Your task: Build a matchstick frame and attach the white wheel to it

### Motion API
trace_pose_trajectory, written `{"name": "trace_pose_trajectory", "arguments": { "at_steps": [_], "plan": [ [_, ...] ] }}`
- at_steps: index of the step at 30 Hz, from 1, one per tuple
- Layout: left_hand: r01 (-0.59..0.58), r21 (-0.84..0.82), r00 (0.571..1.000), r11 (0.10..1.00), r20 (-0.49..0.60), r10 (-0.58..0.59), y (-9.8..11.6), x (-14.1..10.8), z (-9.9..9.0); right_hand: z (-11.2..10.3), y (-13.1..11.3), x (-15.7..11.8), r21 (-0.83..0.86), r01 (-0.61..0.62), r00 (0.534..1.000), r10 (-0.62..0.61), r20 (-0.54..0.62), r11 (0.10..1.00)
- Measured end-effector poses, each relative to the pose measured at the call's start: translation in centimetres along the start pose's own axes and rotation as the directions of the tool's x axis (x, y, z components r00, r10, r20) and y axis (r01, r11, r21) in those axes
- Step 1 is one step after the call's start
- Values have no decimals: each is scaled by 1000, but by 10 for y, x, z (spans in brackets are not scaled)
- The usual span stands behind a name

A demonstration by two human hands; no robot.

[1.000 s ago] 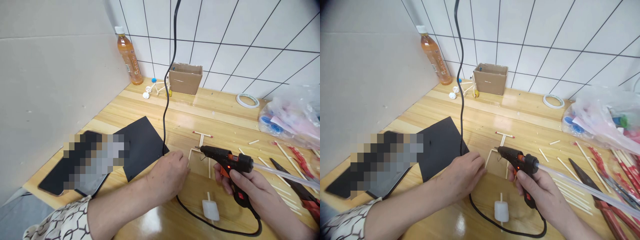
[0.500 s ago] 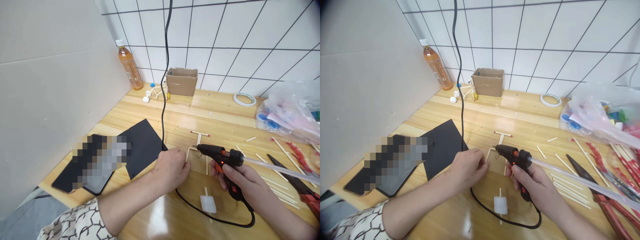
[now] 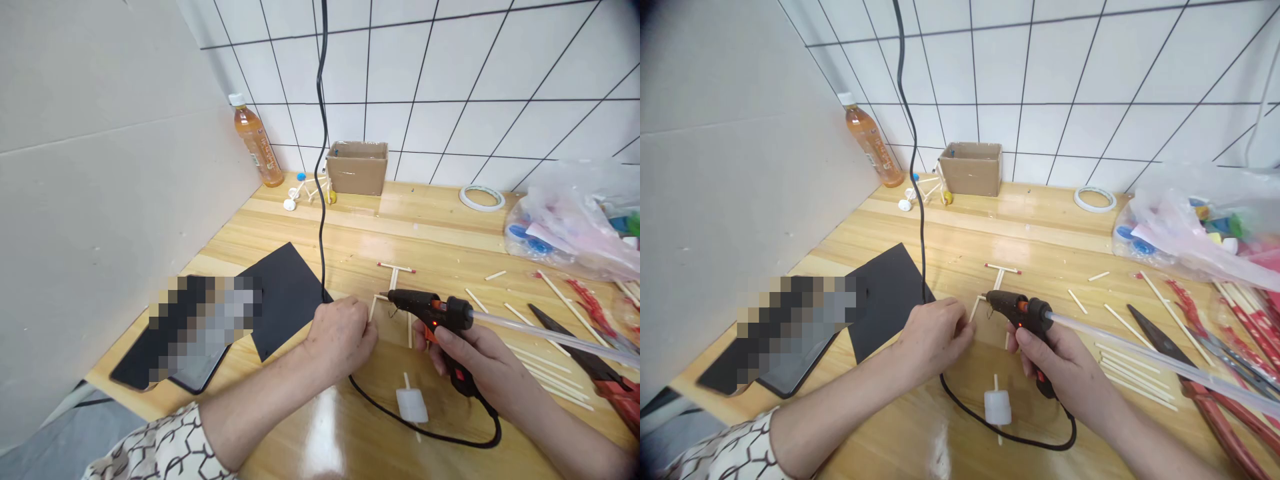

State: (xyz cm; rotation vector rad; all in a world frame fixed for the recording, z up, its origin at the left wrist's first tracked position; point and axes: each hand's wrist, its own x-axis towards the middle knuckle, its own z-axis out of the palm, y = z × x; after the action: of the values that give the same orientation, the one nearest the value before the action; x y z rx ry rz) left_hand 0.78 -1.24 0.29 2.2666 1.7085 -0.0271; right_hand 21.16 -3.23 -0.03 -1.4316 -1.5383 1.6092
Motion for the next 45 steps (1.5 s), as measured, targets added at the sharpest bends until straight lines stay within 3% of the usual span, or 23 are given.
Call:
{"name": "trace_pose_trajectory", "arguments": {
  "at_steps": [10, 19, 39, 45],
  "plan": [
    [-30, -26, 999, 999, -19, 30, -3, 0, 1, 0, -1, 0, 33, -9, 1000, 9, 0, 999],
    [-43, -7, 998, 999, -43, 43, -4, 0, 1, 5, -7, -2, 67, -6, 997, 11, -71, 998],
    [-67, 0, 998, 998, 11, 67, -8, 1, -6, 0, 0, -1, 66, -10, 1000, 11, -24, 998],
    [-71, 17, 997, 997, 20, 71, -8, 1, -8, 2, -1, -3, 63, 0, 995, 7, -104, 998]
  ]
}}
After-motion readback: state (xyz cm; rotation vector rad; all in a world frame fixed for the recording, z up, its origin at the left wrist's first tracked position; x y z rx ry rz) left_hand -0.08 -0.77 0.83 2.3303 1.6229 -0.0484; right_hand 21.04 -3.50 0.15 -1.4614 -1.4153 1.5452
